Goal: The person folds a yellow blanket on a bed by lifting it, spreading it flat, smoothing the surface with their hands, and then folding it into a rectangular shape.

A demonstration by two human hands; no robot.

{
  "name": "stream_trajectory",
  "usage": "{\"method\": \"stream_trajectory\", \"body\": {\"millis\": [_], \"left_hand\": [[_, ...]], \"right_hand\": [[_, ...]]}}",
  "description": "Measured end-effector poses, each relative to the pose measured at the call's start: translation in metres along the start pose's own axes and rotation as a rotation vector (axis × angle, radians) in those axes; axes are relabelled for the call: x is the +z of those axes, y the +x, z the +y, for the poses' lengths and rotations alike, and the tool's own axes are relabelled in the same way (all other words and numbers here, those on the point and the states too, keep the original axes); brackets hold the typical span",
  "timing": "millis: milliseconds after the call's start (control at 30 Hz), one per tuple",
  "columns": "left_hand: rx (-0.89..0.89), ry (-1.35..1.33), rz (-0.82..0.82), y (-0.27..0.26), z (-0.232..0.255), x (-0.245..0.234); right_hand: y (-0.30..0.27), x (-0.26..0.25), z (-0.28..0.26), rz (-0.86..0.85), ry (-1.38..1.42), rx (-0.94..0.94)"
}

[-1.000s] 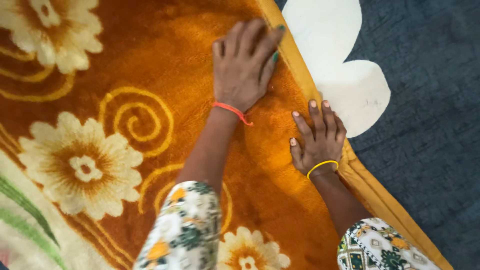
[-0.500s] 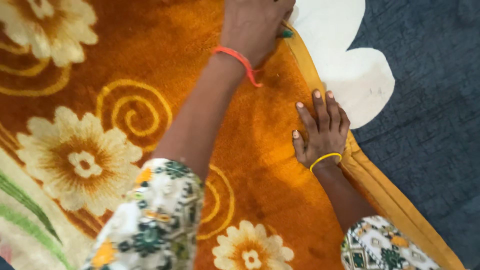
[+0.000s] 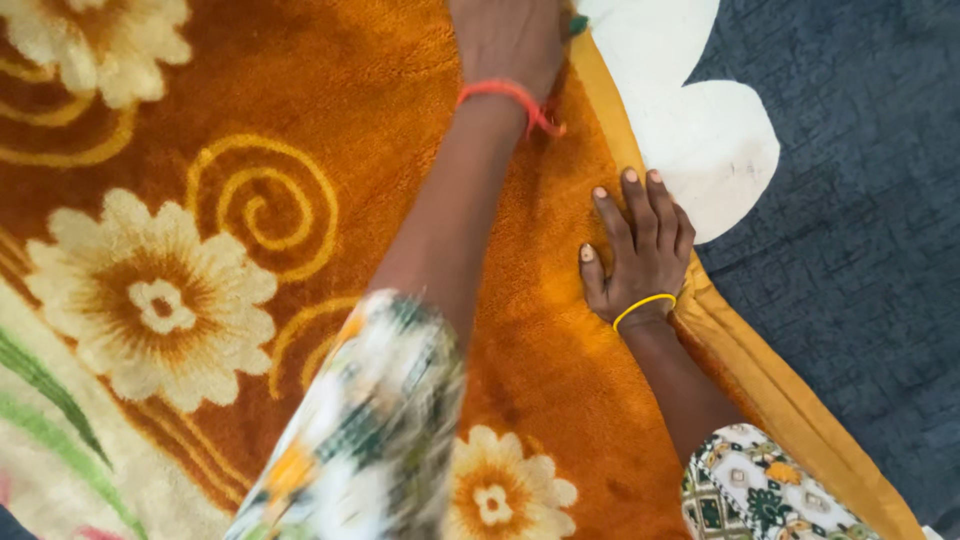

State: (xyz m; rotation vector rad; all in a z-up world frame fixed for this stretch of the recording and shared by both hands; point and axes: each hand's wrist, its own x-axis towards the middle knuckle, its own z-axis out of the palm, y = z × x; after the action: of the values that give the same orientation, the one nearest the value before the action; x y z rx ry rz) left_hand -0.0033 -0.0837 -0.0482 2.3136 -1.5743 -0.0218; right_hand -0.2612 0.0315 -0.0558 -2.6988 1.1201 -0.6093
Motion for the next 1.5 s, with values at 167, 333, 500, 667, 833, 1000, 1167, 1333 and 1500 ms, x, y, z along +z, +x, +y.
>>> {"method": "stream_trajectory", "body": {"millis": [167,333,500,667,833,1000,1167,1333,1500], "left_hand": [[0.128,-0.062,-0.003,-0.156,0.008,-0.108],[-0.21,0.182,-0.242,-0.226,-0.086,-0.156],[-0.186,0.196,-0.179,-0.23,-0.126,-0.14],[-0.113,0.208,-0.068,-0.235,-0.142,-0.127],[-0.086,0.215,-0.05,-0.239,-0.156,-0.117],[-0.05,0.197,-0.036,-0.24,-0.168,-0.111],[-0.027,0.19,-0.024,-0.243,-0.172,-0.109],[-0.032,0.17,-0.032,-0.24,-0.174,-0.107],[-0.02,0.168,-0.034,-0.241,-0.177,-0.104]], "right_hand": [[0.0,0.001,0.002,-0.013,-0.007,-0.005],[-0.004,0.004,0.002,-0.014,-0.027,-0.009],[-0.001,0.0,-0.001,-0.041,-0.028,-0.011],[0.0,0.001,-0.005,-0.043,-0.044,-0.001],[0.002,-0.004,-0.013,-0.037,-0.059,-0.017],[0.009,-0.015,-0.031,-0.035,0.033,0.039],[0.031,-0.022,-0.05,0.031,0.203,0.289],[0.083,-0.019,-0.042,-0.058,0.133,0.459],[0.105,-0.024,-0.008,-0.101,0.292,0.374]]}}
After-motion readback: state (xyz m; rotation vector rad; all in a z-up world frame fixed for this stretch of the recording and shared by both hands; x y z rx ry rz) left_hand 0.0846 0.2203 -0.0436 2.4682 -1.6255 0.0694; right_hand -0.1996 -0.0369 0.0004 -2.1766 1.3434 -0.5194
